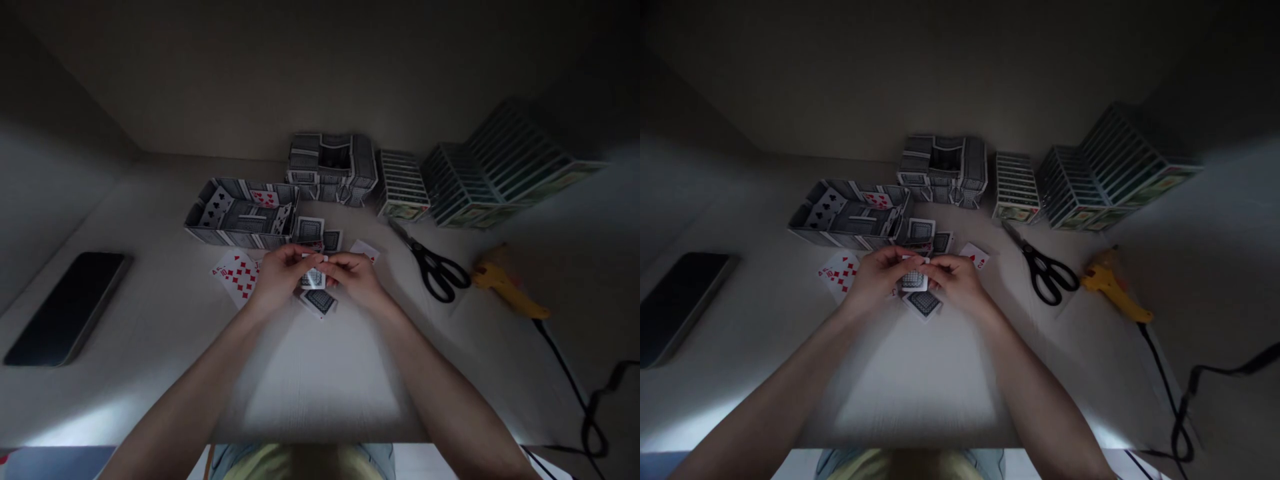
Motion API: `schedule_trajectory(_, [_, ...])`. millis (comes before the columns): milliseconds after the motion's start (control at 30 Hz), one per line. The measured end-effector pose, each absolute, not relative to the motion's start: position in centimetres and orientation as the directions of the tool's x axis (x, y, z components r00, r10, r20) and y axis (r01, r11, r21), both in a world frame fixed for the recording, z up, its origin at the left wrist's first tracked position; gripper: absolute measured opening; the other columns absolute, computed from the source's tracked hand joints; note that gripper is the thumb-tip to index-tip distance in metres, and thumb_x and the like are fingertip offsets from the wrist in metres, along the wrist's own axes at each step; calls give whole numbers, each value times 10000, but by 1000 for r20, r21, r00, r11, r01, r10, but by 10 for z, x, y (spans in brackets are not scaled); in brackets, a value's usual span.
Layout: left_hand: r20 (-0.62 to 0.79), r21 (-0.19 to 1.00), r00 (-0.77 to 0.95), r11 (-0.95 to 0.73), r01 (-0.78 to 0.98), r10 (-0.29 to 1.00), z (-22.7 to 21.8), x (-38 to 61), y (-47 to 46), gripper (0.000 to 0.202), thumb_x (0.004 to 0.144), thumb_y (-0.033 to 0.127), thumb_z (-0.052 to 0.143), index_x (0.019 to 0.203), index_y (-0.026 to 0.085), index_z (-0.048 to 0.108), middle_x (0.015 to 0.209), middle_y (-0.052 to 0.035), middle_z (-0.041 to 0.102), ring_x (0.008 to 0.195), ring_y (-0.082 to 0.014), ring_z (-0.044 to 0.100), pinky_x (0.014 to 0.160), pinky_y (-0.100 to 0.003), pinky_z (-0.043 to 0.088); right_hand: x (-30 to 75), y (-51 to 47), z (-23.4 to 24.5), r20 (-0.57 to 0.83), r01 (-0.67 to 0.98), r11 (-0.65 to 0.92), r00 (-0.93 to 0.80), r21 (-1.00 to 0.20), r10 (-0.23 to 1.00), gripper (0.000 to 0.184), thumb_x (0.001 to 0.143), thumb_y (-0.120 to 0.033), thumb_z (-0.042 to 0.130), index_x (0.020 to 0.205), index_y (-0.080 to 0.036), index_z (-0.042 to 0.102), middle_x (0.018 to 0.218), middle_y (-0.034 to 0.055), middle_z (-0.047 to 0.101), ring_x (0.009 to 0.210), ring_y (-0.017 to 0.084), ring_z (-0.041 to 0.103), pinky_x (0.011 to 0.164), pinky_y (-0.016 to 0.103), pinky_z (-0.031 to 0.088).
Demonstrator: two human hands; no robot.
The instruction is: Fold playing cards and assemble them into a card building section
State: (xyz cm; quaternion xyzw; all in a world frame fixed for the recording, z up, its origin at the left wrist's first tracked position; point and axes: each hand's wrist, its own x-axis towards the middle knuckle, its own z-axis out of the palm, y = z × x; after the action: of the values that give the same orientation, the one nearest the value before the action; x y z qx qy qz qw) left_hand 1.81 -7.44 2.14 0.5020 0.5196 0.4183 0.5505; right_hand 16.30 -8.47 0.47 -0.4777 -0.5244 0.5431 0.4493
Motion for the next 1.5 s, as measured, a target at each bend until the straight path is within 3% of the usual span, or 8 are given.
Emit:
schedule_trajectory(233, [-10, 988, 98, -6, 155, 995, 28, 22, -79, 289, 753, 382, 525, 592, 143, 518, 529, 42, 454, 495, -68, 412, 446, -177, 318, 164, -86, 12, -103, -150, -128, -164, -980, 981, 245, 648, -348, 667, 522, -155, 584, 451, -37, 518, 421, 65, 441, 441, 208, 338])
schedule_trajectory(533, [39, 987, 126, -58, 152, 991, 30, 23, -82, 302, 750, 335, 522, 530, 154, 423, 505, 53, 356, 460, -56, 331, 407, -172, 271, 162, -89, 10, -113, -212, -161, -221, -964, 969, 245, 668, -339, 656, 523, -155, 586, 456, -28, 529, 424, 69, 450, 438, 212, 330])
schedule_trajectory(867, [28, 993, 134, -43, 114, 991, 31, 24, -86, 304, 760, 331, 506, 533, 161, 396, 504, 52, 340, 459, -59, 318, 393, -174, 266, 161, -90, 10, -135, -265, -201, -247, -943, 959, 220, 664, -318, 668, 536, -151, 603, 456, -28, 538, 418, 64, 451, 432, 206, 318])
schedule_trajectory(1200, [89, 976, 128, -112, 187, 988, 35, 23, -87, 347, 769, 328, 504, 490, 163, 378, 485, 51, 322, 449, -65, 302, 413, -201, 267, 160, -91, 10, -142, -270, -207, -242, -940, 960, 229, 648, -327, 676, 522, -154, 595, 454, -27, 535, 422, 68, 449, 437, 212, 328])
schedule_trajectory(1500, [99, 948, 116, -129, 290, 988, 24, 21, -83, 316, 820, 394, 399, 607, 174, 475, 566, 23, 461, 530, -97, 414, 483, -210, 328, 163, -88, 11, -152, -227, -192, -181, -955, 972, 238, 637, -351, 675, 530, -154, 593, 440, -31, 509, 409, 69, 421, 423, 219, 310])
